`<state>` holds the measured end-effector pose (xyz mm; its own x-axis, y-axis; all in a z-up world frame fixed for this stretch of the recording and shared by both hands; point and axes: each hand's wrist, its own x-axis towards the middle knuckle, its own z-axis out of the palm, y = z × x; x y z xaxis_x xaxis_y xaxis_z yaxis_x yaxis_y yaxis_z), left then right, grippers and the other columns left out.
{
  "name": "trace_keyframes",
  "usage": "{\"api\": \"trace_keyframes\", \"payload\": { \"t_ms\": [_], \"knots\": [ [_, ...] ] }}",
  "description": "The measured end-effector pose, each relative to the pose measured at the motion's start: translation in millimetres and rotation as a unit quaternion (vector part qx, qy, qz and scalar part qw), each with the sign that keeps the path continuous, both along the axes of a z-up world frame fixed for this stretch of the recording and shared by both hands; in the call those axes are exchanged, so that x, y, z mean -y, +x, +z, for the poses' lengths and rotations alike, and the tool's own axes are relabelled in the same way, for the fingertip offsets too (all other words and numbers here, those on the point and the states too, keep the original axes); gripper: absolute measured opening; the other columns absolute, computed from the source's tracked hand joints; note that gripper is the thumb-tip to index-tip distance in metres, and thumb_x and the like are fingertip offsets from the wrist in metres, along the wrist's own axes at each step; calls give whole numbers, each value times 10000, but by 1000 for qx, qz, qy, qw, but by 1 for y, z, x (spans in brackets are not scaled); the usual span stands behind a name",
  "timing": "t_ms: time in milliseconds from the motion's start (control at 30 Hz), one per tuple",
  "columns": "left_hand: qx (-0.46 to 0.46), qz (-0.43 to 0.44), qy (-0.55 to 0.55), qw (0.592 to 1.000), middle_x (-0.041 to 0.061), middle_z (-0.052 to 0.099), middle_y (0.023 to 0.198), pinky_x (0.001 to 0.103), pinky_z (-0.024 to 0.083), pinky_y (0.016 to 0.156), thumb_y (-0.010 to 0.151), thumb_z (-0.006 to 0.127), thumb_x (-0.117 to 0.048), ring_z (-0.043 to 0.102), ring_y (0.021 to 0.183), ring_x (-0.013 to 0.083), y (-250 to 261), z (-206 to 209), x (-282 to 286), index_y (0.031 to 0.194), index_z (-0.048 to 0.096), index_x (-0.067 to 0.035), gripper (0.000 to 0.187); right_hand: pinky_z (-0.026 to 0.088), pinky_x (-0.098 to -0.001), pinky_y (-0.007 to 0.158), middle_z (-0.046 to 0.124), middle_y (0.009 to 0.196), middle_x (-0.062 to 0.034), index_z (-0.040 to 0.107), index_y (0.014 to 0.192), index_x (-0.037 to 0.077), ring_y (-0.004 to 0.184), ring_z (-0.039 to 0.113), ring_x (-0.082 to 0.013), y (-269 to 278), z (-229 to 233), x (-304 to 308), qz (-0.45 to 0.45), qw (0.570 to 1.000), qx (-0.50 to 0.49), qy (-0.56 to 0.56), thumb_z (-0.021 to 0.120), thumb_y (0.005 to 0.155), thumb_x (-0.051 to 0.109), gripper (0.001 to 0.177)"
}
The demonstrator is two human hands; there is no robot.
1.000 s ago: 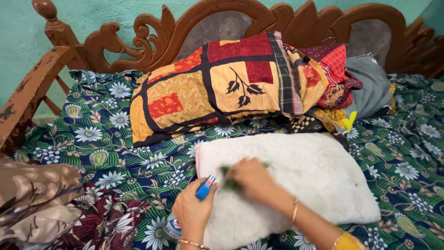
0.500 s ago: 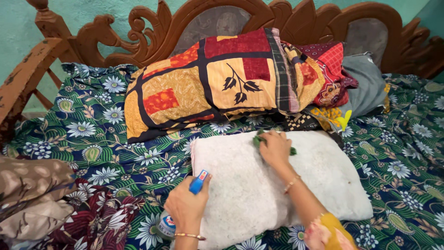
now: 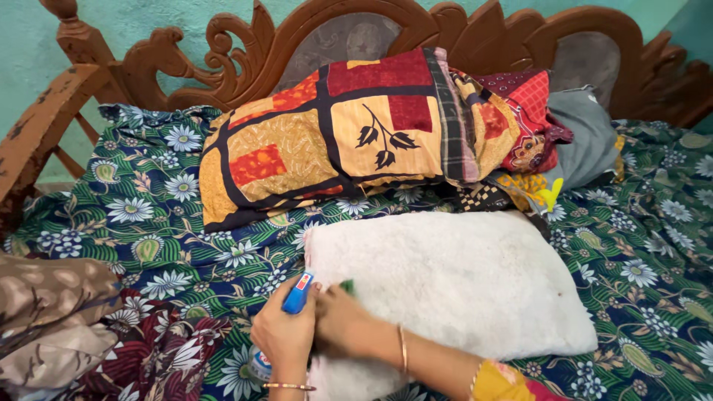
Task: The person cleans a white pillow on a bed by spraying a liquid from a bottle and scrubbing the surface with a green cloth. The person repeatedly applies the spray and wipes different areas of the pillow, then folds a patterned cloth at the end.
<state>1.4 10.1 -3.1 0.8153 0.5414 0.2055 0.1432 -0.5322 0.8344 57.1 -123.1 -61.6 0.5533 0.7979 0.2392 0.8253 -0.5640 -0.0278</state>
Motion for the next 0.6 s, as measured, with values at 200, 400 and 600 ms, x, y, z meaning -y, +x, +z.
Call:
{"api": "trace_keyframes", "payload": {
  "t_ms": [200,400,600],
  "knots": [
    [18,-48,6,999,81,762,808,418,535,624,716,845,-442,720,704,331,-4,8,5,953,808,-203,338,456,-428,829,721,1004,6,800,1029,223,952,602,-265,96,40,98,-178,980,27,80,683,768,84,318],
    [-6,-62,2,998,78,762,808,418,538,630,735,832,-457,723,720,329,-6,11,7,952,803,-201,336,475,-539,885,700,1134,-96,799,943,151,1081,598,-340,88,42,266,-542,836,80,-35,657,796,180,206],
    [-2,-65,46,997,102,751,800,440,533,616,737,833,-499,714,725,353,-5,6,14,941,801,-203,361,474,-581,949,713,1146,-149,775,1048,132,1136,631,-387,74,42,242,-664,744,-73,-2,657,782,162,292]
  ]
}}
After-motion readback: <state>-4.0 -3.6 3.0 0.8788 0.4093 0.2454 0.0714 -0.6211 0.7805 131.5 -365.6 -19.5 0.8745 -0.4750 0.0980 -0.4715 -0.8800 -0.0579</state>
